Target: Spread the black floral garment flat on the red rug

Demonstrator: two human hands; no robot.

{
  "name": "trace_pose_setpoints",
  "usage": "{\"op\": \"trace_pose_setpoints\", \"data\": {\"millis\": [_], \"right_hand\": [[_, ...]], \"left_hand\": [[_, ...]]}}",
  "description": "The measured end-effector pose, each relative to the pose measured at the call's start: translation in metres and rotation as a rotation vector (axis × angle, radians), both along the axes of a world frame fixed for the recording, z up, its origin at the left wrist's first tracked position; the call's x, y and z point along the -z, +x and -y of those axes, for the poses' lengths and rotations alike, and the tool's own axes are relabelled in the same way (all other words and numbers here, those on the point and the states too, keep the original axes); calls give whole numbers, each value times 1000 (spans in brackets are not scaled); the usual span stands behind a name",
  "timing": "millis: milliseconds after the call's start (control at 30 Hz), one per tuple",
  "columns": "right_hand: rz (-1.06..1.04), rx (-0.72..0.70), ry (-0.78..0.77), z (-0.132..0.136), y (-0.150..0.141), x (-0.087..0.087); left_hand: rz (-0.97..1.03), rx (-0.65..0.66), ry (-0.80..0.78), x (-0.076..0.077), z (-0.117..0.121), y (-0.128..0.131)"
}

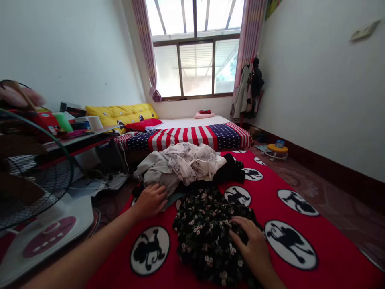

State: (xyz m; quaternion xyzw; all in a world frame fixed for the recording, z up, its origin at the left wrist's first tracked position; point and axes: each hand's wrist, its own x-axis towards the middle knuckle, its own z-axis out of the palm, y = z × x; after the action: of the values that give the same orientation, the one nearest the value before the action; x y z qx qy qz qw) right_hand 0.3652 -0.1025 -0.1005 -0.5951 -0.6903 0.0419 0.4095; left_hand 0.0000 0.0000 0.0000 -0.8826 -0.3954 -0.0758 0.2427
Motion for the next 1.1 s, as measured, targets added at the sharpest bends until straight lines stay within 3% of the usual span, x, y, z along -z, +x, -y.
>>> {"op": "trace_pose_setpoints", "data": {"millis": [100, 200, 267, 300, 367, 433, 500, 567, 700, 800, 900, 1000, 1100], "right_hand": [[-29, 19, -18, 1, -4, -3], [-59, 17, -36, 3, -5, -5], [-77, 6, -42, 3, -4, -5], [-86, 1, -45, 3, -3, -5], [-104, -7, -53, 4, -2, -5], [-121, -19, -62, 5, -1, -6], [-139, -30, -71, 6, -2, -8], [-160, -31, -81, 7, -3, -11], [-156, -30, -81, 7, -6, -14], [-143, -36, -61, 6, -7, -14], [-160, -43, -37, 7, -7, -14], [-206, -60, -26, 9, -7, -16], [-292, -85, -4, 12, -7, -20]], "left_hand": [[-17, 27, 41, -41, -10, 25], [173, 50, 163, -82, -38, 60], [309, 22, 211, -95, -60, 77], [354, -21, 201, -94, -70, 81], [377, -147, 101, -79, -87, 83], [330, -267, -40, -51, -99, 77], [275, -321, -101, -22, -105, 70], [247, -325, -90, -3, -108, 65], [246, -308, -47, 3, -106, 68], [280, -280, -13, -5, -88, 81], [339, -102, 8, -3, -54, 102], [460, 84, -149, 21, -17, 120], [631, 18, -341, 60, 7, 125]]}}
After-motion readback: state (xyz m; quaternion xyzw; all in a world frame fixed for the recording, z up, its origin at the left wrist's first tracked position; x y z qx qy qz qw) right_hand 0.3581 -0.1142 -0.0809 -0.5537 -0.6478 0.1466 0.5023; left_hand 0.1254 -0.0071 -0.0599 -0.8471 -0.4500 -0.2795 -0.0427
